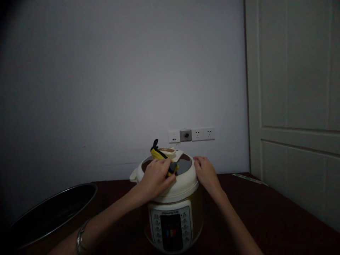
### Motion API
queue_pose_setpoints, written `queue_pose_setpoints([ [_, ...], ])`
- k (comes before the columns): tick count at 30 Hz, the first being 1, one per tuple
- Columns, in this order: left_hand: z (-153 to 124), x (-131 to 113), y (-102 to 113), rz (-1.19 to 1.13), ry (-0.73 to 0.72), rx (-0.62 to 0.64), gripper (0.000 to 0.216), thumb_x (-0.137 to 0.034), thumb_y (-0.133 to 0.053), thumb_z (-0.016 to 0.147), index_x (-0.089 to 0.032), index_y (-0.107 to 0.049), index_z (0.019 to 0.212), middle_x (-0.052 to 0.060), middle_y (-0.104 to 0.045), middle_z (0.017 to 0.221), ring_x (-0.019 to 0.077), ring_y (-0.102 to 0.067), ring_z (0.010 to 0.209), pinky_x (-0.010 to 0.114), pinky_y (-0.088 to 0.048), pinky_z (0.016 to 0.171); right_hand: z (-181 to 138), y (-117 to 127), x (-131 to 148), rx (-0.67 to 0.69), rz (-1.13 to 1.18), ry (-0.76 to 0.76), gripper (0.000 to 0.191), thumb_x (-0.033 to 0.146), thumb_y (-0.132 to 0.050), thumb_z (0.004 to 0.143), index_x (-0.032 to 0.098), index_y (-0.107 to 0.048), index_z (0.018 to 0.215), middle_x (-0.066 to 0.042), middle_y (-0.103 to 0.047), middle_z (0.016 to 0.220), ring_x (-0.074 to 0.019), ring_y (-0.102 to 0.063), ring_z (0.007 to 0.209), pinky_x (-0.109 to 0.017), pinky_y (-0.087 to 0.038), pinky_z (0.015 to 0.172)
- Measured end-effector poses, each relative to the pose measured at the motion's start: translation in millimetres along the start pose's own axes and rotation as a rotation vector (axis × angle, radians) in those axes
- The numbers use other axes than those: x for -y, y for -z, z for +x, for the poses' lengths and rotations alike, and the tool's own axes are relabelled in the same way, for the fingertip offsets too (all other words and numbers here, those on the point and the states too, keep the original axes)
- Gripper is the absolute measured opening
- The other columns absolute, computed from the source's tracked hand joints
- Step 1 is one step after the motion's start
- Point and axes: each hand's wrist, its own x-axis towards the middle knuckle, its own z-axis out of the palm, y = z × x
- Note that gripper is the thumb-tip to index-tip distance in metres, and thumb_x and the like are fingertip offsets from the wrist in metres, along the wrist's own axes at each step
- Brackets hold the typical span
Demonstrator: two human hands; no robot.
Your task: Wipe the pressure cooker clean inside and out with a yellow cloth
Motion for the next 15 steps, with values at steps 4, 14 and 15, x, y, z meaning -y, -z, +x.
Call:
queue_pose_setpoints([
  [4,4.4,-14.9,-1.5,-0.030,0.004,0.041,0.020,-0.028,-0.048,0.084,-0.014,-0.055,0.095,0.012,-0.068,0.092,0.0275,-0.064,0.087,0.039,-0.049,0.073,0.7,-1.1,-1.2,0.014,0.029,-0.003,0.040,0.030,-0.032,0.086,0.011,-0.066,0.099,-0.016,-0.067,0.102,-0.0245,-0.061,0.098,-0.038,-0.044,0.090],
  [14,-0.1,-17.7,-0.8,-1.104,0.106,-0.223,0.025,-0.034,-0.052,0.086,-0.016,-0.059,0.103,0.009,-0.067,0.104,0.0197,-0.062,0.095,0.034,-0.049,0.086,-26.3,37.8,61.9,0.071,0.680,0.175,0.050,0.053,-0.038,0.090,0.021,-0.060,0.121,-0.009,-0.060,0.128,-0.0235,-0.055,0.117,-0.040,-0.042,0.101],
  [15,-1.6,-16.2,1.5,-1.164,0.142,-0.256,0.026,-0.035,-0.053,0.085,-0.016,-0.060,0.101,0.009,-0.067,0.104,0.0201,-0.062,0.095,0.035,-0.049,0.086,-32.0,41.6,71.4,0.099,0.693,0.210,0.048,0.053,-0.046,0.087,0.023,-0.060,0.121,-0.008,-0.061,0.126,-0.0237,-0.058,0.113,-0.039,-0.045,0.098],
])
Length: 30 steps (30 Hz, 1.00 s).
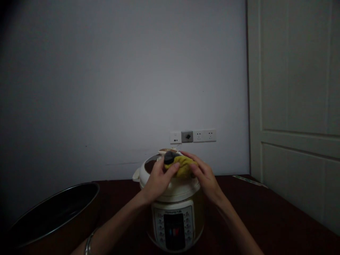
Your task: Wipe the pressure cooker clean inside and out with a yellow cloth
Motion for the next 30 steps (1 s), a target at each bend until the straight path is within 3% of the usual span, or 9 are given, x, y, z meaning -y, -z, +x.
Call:
queue_pose_setpoints([
  [3,-4.8,-7.0,12.3,-0.113,0.051,-0.020,0.030,-0.034,-0.058,0.082,-0.014,-0.060,0.103,0.011,-0.067,0.106,0.0219,-0.063,0.097,0.037,-0.050,0.087,-7.3,-8.7,20.8,-0.022,-0.083,0.033,0.044,0.044,-0.067,0.075,0.024,-0.066,0.114,-0.007,-0.068,0.114,-0.0237,-0.064,0.101,-0.036,-0.051,0.089],
  [6,-11.6,-8.1,35.3,-0.162,0.047,0.062,0.048,-0.029,-0.064,0.077,-0.017,-0.051,0.122,0.012,-0.060,0.124,0.0240,-0.058,0.112,0.039,-0.048,0.094,-2.3,-1.1,23.0,-0.115,-0.156,0.014,0.031,0.043,-0.069,0.073,0.021,-0.073,0.094,-0.006,-0.073,0.095,-0.0224,-0.068,0.082,-0.033,-0.055,0.075],
  [8,-14.1,1.7,57.5,-0.102,0.042,0.041,0.056,-0.030,-0.065,0.076,-0.020,-0.045,0.128,0.012,-0.054,0.133,0.0241,-0.051,0.121,0.040,-0.044,0.099,10.4,15.0,15.6,-0.185,-0.264,-0.038,0.032,0.045,-0.066,0.074,0.019,-0.073,0.090,-0.007,-0.073,0.089,-0.0221,-0.068,0.077,-0.031,-0.054,0.068],
  [10,-13.6,21.0,81.9,0.018,0.049,-0.117,0.044,-0.036,-0.056,0.081,-0.018,-0.050,0.122,0.013,-0.053,0.134,0.0232,-0.049,0.124,0.041,-0.039,0.104,29.5,33.7,3.1,-0.209,-0.472,-0.102,0.037,0.047,-0.065,0.074,0.018,-0.073,0.095,-0.008,-0.073,0.089,-0.0227,-0.067,0.075,-0.030,-0.051,0.063],
  [13,-9.3,58.9,111.8,0.236,0.143,-0.389,0.040,-0.040,-0.043,0.086,-0.013,-0.055,0.113,0.016,-0.057,0.127,0.0242,-0.052,0.120,0.042,-0.038,0.104,62.2,48.6,-21.4,-0.104,-0.916,-0.183,0.035,0.045,-0.060,0.075,0.018,-0.073,0.095,-0.010,-0.073,0.082,-0.0238,-0.065,0.070,-0.029,-0.044,0.058],
  [15,-6.6,81.7,122.1,0.341,0.215,-0.444,0.040,-0.039,-0.040,0.086,-0.013,-0.055,0.113,0.015,-0.058,0.126,0.0238,-0.052,0.121,0.041,-0.037,0.105,81.3,44.4,-38.5,0.004,-1.060,-0.216,0.031,0.040,-0.055,0.078,0.017,-0.073,0.088,-0.011,-0.071,0.078,-0.0223,-0.063,0.067,-0.028,-0.041,0.057],
  [21,-8.0,117.9,116.7,0.455,0.335,-0.320,0.052,-0.043,-0.027,0.091,-0.012,-0.051,0.125,0.015,-0.051,0.136,0.0214,-0.042,0.131,0.038,-0.030,0.111,109.8,9.1,-60.4,0.387,-0.926,-0.157,0.021,0.012,-0.048,0.074,0.011,-0.069,0.070,-0.009,-0.069,0.073,-0.0158,-0.060,0.065,-0.023,-0.039,0.060],
  [25,-10.6,125.8,110.3,0.483,0.338,-0.293,0.057,-0.045,-0.019,0.093,-0.013,-0.049,0.129,0.013,-0.047,0.140,0.0197,-0.039,0.133,0.037,-0.027,0.112,103.1,0.4,-39.6,0.499,-0.848,-0.139,0.023,0.008,-0.047,0.072,0.014,-0.068,0.066,-0.004,-0.068,0.065,-0.0150,-0.058,0.060,-0.023,-0.039,0.056],
  [30,-10.0,128.0,111.1,0.481,0.359,-0.256,0.061,-0.046,-0.018,0.093,-0.009,-0.046,0.132,0.015,-0.045,0.142,0.0201,-0.037,0.134,0.037,-0.025,0.112,66.1,-13.1,0.5,0.547,-0.836,-0.071,0.033,0.000,-0.043,0.062,0.015,-0.069,0.073,-0.006,-0.070,0.070,-0.0163,-0.058,0.063,-0.025,-0.039,0.059],
])
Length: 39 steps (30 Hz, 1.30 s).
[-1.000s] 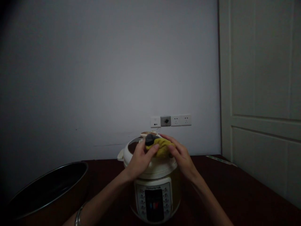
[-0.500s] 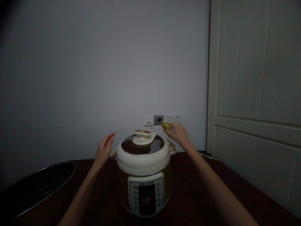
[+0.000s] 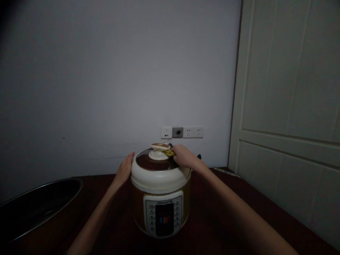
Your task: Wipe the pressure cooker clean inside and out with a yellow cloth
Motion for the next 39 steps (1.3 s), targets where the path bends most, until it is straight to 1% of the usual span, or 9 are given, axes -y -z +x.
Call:
queue_pose_setpoints([
  [6,-4.3,-4.2,3.8,-0.029,-0.025,0.038,0.062,-0.046,-0.014,0.094,-0.009,-0.044,0.133,0.014,-0.044,0.142,0.0185,-0.037,0.134,0.037,-0.024,0.113,-31.8,16.2,38.3,0.011,0.135,0.096,0.040,0.002,-0.041,0.065,0.020,-0.071,0.085,-0.004,-0.072,0.080,-0.0165,-0.061,0.067,-0.026,-0.044,0.063],
  [11,-7.5,-6.9,7.2,0.019,-0.048,0.095,0.066,-0.050,-0.017,0.092,-0.007,-0.042,0.135,0.015,-0.041,0.144,0.0190,-0.035,0.135,0.035,-0.022,0.113,4.3,28.6,17.9,-0.357,0.054,0.055,0.036,0.009,-0.045,0.075,0.016,-0.070,0.100,-0.009,-0.071,0.100,-0.0229,-0.063,0.091,-0.033,-0.045,0.080],
  [15,-7.0,-3.5,8.8,0.047,-0.053,0.139,0.064,-0.049,-0.021,0.092,-0.007,-0.041,0.136,0.015,-0.036,0.146,0.0197,-0.032,0.137,0.037,-0.021,0.114,35.8,13.5,-4.8,-0.112,0.235,0.172,0.035,0.021,-0.050,0.082,0.021,-0.066,0.113,-0.005,-0.067,0.116,-0.0211,-0.061,0.103,-0.034,-0.045,0.091],
  [20,-7.5,-2.3,9.2,0.054,-0.051,0.148,0.063,-0.049,-0.022,0.091,-0.010,-0.042,0.136,0.014,-0.037,0.146,0.0196,-0.032,0.137,0.038,-0.020,0.114,50.4,11.4,-13.0,0.122,0.529,0.203,0.042,0.043,-0.035,0.094,0.023,-0.067,0.114,-0.003,-0.061,0.126,-0.0177,-0.057,0.114,-0.035,-0.040,0.101],
  [25,-9.4,-8.2,9.8,0.079,-0.043,0.146,0.067,-0.047,-0.018,0.091,-0.005,-0.038,0.138,0.015,-0.036,0.147,0.0195,-0.030,0.138,0.037,-0.018,0.115,69.4,15.6,-11.8,0.258,0.455,0.373,0.028,0.037,-0.055,0.086,0.025,-0.069,0.108,-0.003,-0.054,0.134,-0.0165,-0.048,0.125,-0.034,-0.033,0.106],
  [29,-9.7,-8.1,9.9,0.085,-0.048,0.145,0.069,-0.047,-0.018,0.091,-0.002,-0.036,0.139,0.016,-0.035,0.147,0.0211,-0.030,0.138,0.040,-0.018,0.115,78.7,14.6,-6.5,0.293,0.407,0.372,0.025,0.035,-0.060,0.083,0.024,-0.072,0.101,-0.003,-0.064,0.122,-0.0186,-0.052,0.120,-0.031,-0.038,0.101],
  [33,-8.7,-5.3,9.8,0.095,-0.059,0.138,0.068,-0.048,-0.018,0.090,-0.005,-0.038,0.138,0.014,-0.036,0.146,0.0203,-0.032,0.137,0.038,-0.019,0.115,64.8,7.6,-2.3,0.135,0.261,0.242,0.033,0.038,-0.044,0.092,0.021,-0.072,0.095,-0.004,-0.072,0.098,-0.0184,-0.063,0.091,-0.028,-0.047,0.082],
  [35,-8.0,-4.6,10.0,0.104,-0.077,0.149,0.068,-0.049,-0.018,0.089,-0.006,-0.038,0.138,0.014,-0.037,0.146,0.0202,-0.032,0.137,0.038,-0.020,0.115,49.9,0.5,-1.3,0.020,0.096,0.216,0.040,0.037,-0.034,0.097,0.018,-0.069,0.101,-0.007,-0.071,0.098,-0.0187,-0.064,0.085,-0.029,-0.048,0.079],
  [39,-7.1,-4.2,9.9,0.142,-0.088,0.155,0.069,-0.048,-0.018,0.088,-0.003,-0.037,0.138,0.015,-0.036,0.146,0.0214,-0.033,0.136,0.040,-0.020,0.114,24.1,-15.9,3.6,-0.231,-0.267,0.352,0.042,0.034,-0.039,0.096,0.012,-0.053,0.129,-0.017,-0.053,0.132,-0.0274,-0.051,0.120,-0.039,-0.044,0.096],
])
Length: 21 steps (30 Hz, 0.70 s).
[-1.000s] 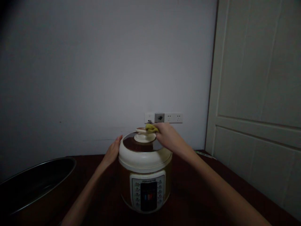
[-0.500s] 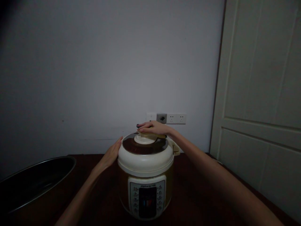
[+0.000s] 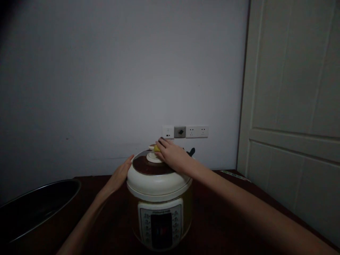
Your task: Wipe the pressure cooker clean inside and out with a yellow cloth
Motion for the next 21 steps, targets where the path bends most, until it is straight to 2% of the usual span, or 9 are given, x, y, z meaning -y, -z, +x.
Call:
queue_pose_setpoints([
  [2,0.1,0.4,-0.6,0.009,0.000,-0.008,0.069,-0.046,-0.018,0.089,-0.002,-0.037,0.138,0.016,-0.037,0.145,0.0214,-0.033,0.136,0.040,-0.021,0.114,-0.1,-2.5,8.2,-0.003,-0.126,0.128,0.043,0.032,-0.044,0.094,0.011,-0.051,0.130,-0.016,-0.047,0.139,-0.0294,-0.041,0.129,-0.041,-0.041,0.100],
  [5,0.5,1.8,-1.7,0.013,-0.017,-0.017,0.068,-0.045,-0.018,0.089,-0.001,-0.037,0.138,0.017,-0.038,0.145,0.0210,-0.034,0.136,0.039,-0.022,0.114,19.1,-3.5,18.7,0.091,-0.213,0.220,0.037,0.031,-0.046,0.094,0.010,-0.059,0.121,-0.017,-0.054,0.131,-0.0301,-0.049,0.121,-0.040,-0.046,0.092],
  [10,0.8,2.9,-1.6,0.017,-0.026,-0.009,0.068,-0.046,-0.019,0.089,-0.004,-0.039,0.137,0.016,-0.039,0.144,0.0214,-0.035,0.135,0.040,-0.022,0.113,70.3,-0.5,25.7,0.380,-0.190,0.075,0.035,0.029,-0.044,0.093,0.007,-0.070,0.102,-0.020,-0.068,0.102,-0.0268,-0.065,0.089,-0.035,-0.048,0.073],
  [14,0.1,0.9,-0.9,0.019,-0.036,-0.005,0.067,-0.044,-0.019,0.089,-0.001,-0.039,0.137,0.018,-0.040,0.144,0.0211,-0.035,0.135,0.038,-0.022,0.113,89.3,4.5,11.1,0.520,0.094,-0.097,0.037,0.035,-0.049,0.087,0.008,-0.073,0.089,-0.014,-0.070,0.080,-0.0178,-0.062,0.068,-0.028,-0.042,0.063],
  [18,-0.3,1.1,-1.7,0.009,-0.036,-0.009,0.066,-0.044,-0.019,0.090,-0.002,-0.038,0.137,0.017,-0.038,0.145,0.0212,-0.034,0.136,0.040,-0.022,0.113,77.6,6.7,-12.1,0.463,0.523,-0.298,0.046,0.048,-0.051,0.082,0.009,-0.073,0.080,-0.006,-0.063,0.064,-0.0102,-0.049,0.051,-0.024,-0.036,0.050],
  [21,0.0,2.5,-2.3,0.011,-0.040,-0.011,0.066,-0.044,-0.020,0.090,-0.001,-0.038,0.137,0.017,-0.039,0.145,0.0213,-0.034,0.136,0.039,-0.023,0.113,58.7,5.1,-16.1,0.339,0.650,-0.357,0.043,0.048,-0.051,0.082,0.012,-0.073,0.085,-0.005,-0.066,0.069,-0.0112,-0.053,0.056,-0.023,-0.040,0.054],
])
